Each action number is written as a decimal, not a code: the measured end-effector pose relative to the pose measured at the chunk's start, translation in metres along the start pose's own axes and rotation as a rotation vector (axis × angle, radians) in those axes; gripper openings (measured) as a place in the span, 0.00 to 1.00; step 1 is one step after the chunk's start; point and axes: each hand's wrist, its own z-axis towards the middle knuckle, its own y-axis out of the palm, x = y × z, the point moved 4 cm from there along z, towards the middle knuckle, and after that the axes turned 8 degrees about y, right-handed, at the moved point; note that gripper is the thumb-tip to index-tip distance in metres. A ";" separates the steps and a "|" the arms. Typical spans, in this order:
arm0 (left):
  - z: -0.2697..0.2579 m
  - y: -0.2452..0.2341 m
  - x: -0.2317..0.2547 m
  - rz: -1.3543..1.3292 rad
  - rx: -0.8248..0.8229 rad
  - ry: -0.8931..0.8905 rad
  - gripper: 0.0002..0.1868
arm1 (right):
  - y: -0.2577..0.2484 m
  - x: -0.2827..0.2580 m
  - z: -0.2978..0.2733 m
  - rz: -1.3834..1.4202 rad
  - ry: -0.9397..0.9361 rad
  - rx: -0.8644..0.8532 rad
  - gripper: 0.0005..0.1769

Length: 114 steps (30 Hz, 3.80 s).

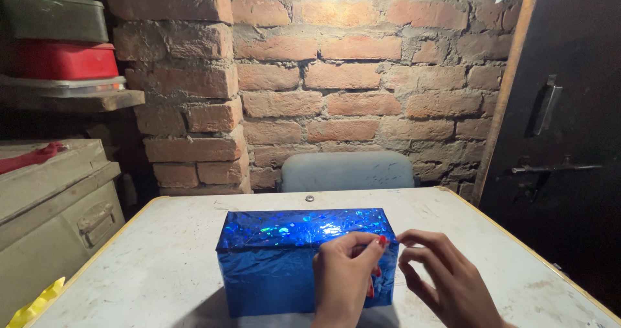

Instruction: The person wraps a rectangular box with blue wrapping paper on a white table. They fold the paper edges, smooth the surface, and secure the folds with clear adhesive tape. The wrapped box is rotated to seal multiple sides.

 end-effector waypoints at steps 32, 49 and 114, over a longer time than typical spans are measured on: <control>-0.030 -0.057 0.041 0.892 0.006 1.008 0.21 | 0.001 0.032 -0.013 0.708 0.691 -0.164 0.09; -0.003 -0.052 0.019 1.009 -0.272 1.324 0.23 | -0.011 0.015 0.051 0.344 0.484 -0.501 0.12; -0.029 -0.056 -0.004 0.989 -0.145 1.405 0.14 | 0.010 -0.056 0.126 -0.304 -0.253 -1.061 0.11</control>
